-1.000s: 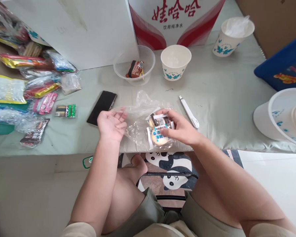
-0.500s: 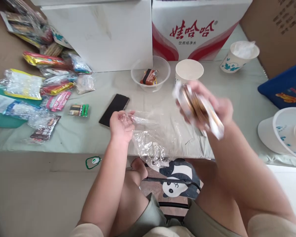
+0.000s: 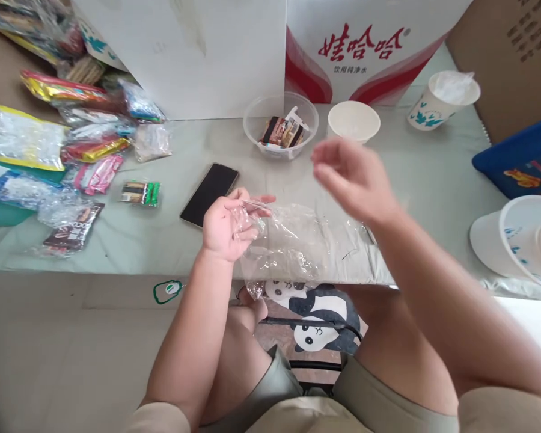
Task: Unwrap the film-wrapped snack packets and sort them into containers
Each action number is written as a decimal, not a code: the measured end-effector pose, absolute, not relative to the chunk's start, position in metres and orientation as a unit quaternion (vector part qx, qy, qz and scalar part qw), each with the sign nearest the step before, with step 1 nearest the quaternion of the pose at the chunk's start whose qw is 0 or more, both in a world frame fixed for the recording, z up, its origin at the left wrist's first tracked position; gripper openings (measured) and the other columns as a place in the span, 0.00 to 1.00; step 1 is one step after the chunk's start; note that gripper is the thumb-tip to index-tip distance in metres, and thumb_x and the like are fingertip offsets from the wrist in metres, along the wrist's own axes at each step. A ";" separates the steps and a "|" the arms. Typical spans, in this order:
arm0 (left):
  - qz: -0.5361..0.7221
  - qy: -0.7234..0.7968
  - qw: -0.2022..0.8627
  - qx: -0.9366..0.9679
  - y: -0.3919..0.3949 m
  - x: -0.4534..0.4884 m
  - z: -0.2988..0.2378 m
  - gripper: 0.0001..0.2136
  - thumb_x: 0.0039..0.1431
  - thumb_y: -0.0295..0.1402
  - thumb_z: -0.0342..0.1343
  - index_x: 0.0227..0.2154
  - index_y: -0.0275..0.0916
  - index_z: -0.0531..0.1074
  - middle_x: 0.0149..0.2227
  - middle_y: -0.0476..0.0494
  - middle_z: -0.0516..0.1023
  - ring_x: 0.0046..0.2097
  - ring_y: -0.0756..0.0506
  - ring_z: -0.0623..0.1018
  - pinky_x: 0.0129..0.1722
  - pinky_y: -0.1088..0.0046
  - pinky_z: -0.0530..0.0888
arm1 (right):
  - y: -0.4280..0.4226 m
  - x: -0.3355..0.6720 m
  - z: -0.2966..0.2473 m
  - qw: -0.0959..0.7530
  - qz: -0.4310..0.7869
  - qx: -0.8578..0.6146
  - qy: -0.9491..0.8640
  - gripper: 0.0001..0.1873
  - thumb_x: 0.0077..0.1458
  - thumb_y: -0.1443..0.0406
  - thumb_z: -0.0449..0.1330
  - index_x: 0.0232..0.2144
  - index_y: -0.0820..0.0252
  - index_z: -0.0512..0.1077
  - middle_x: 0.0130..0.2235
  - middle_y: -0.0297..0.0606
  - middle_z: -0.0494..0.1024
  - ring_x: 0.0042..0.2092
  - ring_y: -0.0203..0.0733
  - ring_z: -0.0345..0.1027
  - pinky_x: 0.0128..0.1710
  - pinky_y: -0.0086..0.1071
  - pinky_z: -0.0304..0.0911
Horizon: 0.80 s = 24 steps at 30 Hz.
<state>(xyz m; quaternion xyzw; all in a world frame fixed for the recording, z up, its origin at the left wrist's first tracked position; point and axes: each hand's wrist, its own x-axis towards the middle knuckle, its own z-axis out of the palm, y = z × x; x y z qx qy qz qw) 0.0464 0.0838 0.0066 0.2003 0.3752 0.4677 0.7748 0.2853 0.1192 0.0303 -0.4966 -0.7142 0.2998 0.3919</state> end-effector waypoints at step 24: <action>0.436 0.677 0.274 0.526 0.095 0.030 -0.009 0.03 0.53 0.32 0.58 0.31 0.41 0.74 0.33 0.47 0.80 0.34 0.48 0.77 0.33 0.69 0.68 | 0.035 0.329 -0.049 0.323 0.265 -0.654 -0.631 0.26 0.51 0.72 0.58 0.53 0.54 0.74 0.39 0.38 0.87 0.23 0.36 0.64 0.28 0.34 0.66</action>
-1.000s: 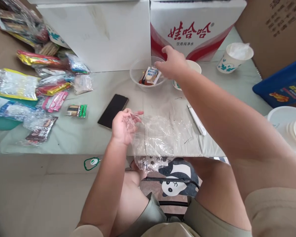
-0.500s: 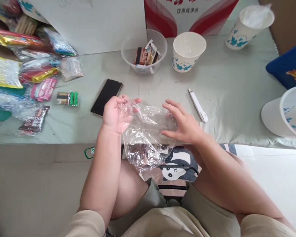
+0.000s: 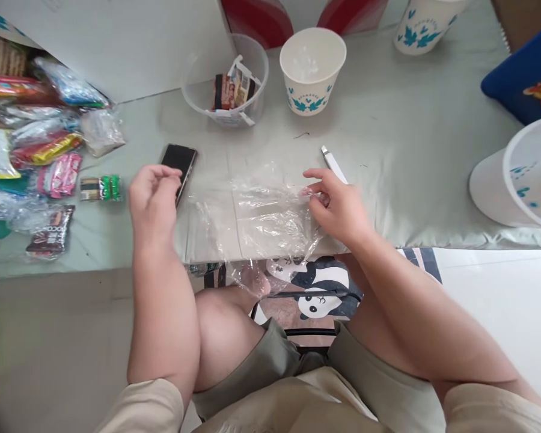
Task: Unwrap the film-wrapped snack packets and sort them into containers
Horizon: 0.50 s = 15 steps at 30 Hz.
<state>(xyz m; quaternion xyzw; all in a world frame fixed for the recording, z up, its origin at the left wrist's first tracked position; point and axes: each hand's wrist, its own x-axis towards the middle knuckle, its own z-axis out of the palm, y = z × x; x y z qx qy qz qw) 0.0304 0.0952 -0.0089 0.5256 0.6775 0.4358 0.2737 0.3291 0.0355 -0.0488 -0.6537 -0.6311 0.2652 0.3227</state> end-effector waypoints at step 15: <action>0.437 0.592 0.167 0.656 0.106 0.041 -0.036 0.14 0.72 0.46 0.55 0.32 0.46 0.69 0.24 0.53 0.68 0.27 0.49 0.69 0.32 0.66 0.64 | 0.029 0.337 -0.051 0.278 0.260 -0.612 -0.693 0.27 0.51 0.72 0.55 0.53 0.53 0.73 0.40 0.36 0.87 0.21 0.34 0.63 0.27 0.34 0.67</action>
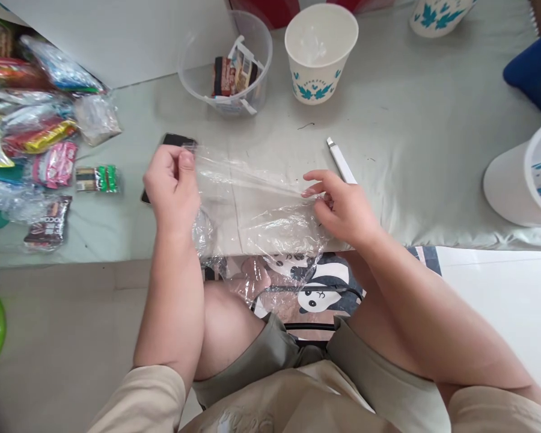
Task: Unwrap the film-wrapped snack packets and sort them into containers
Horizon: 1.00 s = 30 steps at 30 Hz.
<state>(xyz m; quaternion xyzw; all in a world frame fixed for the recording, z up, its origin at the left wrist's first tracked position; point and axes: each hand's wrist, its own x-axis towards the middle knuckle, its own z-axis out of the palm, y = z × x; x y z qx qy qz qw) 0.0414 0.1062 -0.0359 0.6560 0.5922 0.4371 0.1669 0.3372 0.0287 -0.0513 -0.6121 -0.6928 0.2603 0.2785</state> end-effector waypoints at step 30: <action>0.402 0.617 0.366 0.569 0.100 0.040 -0.033 0.05 0.62 0.34 0.62 0.31 0.41 0.77 0.27 0.49 0.79 0.27 0.50 0.76 0.27 0.74 0.73 | 0.069 0.317 -0.029 0.512 0.366 -0.664 -0.404 0.12 0.65 0.63 0.59 0.27 0.56 0.69 0.16 0.28 0.64 0.16 0.30 0.51 0.16 0.30 0.49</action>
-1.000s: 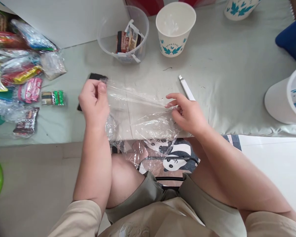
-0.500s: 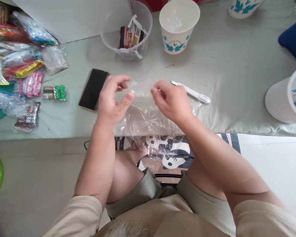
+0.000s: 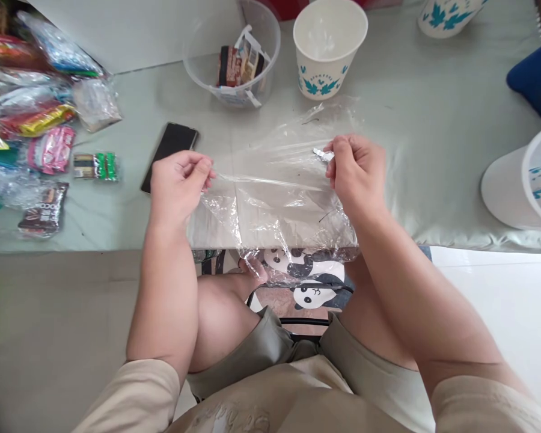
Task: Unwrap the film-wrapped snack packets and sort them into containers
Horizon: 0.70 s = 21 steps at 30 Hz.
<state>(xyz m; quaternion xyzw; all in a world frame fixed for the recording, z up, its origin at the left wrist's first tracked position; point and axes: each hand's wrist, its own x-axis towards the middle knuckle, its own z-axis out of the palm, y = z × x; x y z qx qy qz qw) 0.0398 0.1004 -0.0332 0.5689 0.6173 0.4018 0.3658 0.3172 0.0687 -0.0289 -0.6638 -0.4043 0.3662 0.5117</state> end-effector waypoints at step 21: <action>0.487 0.583 0.460 0.460 0.099 0.065 -0.038 0.08 0.50 0.27 0.65 0.26 0.42 0.70 0.29 0.51 0.80 0.32 0.50 0.83 0.34 0.73 0.78 | 0.040 0.344 -0.050 0.584 0.187 -0.529 -0.586 0.09 0.62 0.67 0.52 0.33 0.52 0.71 0.39 0.42 0.81 0.48 0.48 0.78 0.54 0.48 0.74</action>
